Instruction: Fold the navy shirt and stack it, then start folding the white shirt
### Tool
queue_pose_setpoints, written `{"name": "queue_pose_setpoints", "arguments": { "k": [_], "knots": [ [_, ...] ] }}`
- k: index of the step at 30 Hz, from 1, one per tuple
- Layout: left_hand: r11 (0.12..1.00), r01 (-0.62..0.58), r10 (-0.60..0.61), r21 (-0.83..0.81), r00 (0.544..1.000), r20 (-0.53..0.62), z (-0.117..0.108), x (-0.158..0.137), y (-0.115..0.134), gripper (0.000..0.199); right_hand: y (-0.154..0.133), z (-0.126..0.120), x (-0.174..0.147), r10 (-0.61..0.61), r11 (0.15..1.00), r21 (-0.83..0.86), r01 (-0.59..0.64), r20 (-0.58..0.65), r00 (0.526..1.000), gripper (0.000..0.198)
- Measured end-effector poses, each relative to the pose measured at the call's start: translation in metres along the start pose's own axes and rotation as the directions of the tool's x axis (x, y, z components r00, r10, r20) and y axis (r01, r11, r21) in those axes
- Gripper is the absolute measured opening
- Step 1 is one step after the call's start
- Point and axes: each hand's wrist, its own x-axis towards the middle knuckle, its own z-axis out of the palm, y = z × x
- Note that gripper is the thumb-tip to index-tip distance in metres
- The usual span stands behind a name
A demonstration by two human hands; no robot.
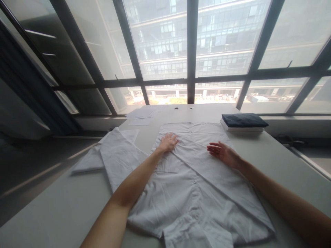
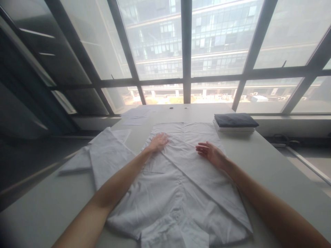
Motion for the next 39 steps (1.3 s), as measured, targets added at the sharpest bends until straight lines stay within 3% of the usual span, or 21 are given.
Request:
{"name": "queue_pose_setpoints", "arguments": {
  "k": [4,7,11,16,19,21,25,27,31,35,39],
  "knots": [
    [0.995,-0.094,0.091,-0.044,0.995,-0.049,-0.02,-0.001,-0.01,0.056,0.0,0.0,-0.001,0.02,1.0,-0.005,-0.02,-0.016,1.0,0.034],
    [0.996,-0.07,0.063,-0.055,0.992,-0.111,-0.044,-0.015,-0.036,0.055,0.0,-0.001,-0.001,0.034,0.999,-0.017,-0.035,-0.027,0.999,0.03],
    [0.993,0.105,-0.113,-0.046,0.964,-0.239,-0.068,-0.054,-0.09,0.049,0.001,-0.006,0.0,0.042,0.997,-0.07,-0.043,-0.011,0.999,0.026],
    [0.933,0.355,-0.351,-0.054,0.87,-0.347,-0.08,-0.122,-0.168,0.041,-0.005,-0.013,0.0,0.103,0.982,-0.165,-0.094,0.047,0.994,0.03],
    [0.886,0.459,-0.446,-0.067,0.802,-0.398,-0.085,-0.158,-0.208,0.042,-0.011,-0.011,0.0,0.112,0.975,-0.197,-0.1,0.052,0.992,0.031],
    [0.839,0.537,-0.516,-0.089,0.733,-0.443,-0.088,-0.175,-0.228,0.046,-0.014,-0.007,0.002,0.119,0.969,-0.225,-0.104,0.054,0.991,0.031],
    [0.637,0.68,-0.759,-0.365,0.467,-0.454,-0.091,-0.186,-0.252,0.05,-0.017,0.008,0.013,0.139,0.951,-0.284,-0.121,0.043,0.989,0.027],
    [0.562,0.674,-0.823,-0.48,0.392,-0.412,-0.092,-0.185,-0.258,0.052,-0.016,0.019,0.02,0.147,0.943,-0.311,-0.122,0.056,0.988,0.027],
    [0.515,0.588,-0.857,-0.624,0.368,-0.36,-0.097,-0.178,-0.261,0.05,-0.017,0.046,0.031,0.135,0.92,-0.383,-0.082,0.113,0.984,0.033],
    [0.49,0.389,-0.856,-0.78,0.386,-0.345,-0.108,-0.168,-0.25,0.046,-0.021,0.07,0.039,0.128,0.899,-0.437,-0.032,0.193,0.973,0.038],
    [0.482,0.126,-0.809,-0.867,0.444,-0.386,-0.125,-0.158,-0.214,0.048,-0.025,0.094,0.049,0.119,0.878,-0.478,0.003,0.225,0.967,0.041]
  ]
}}
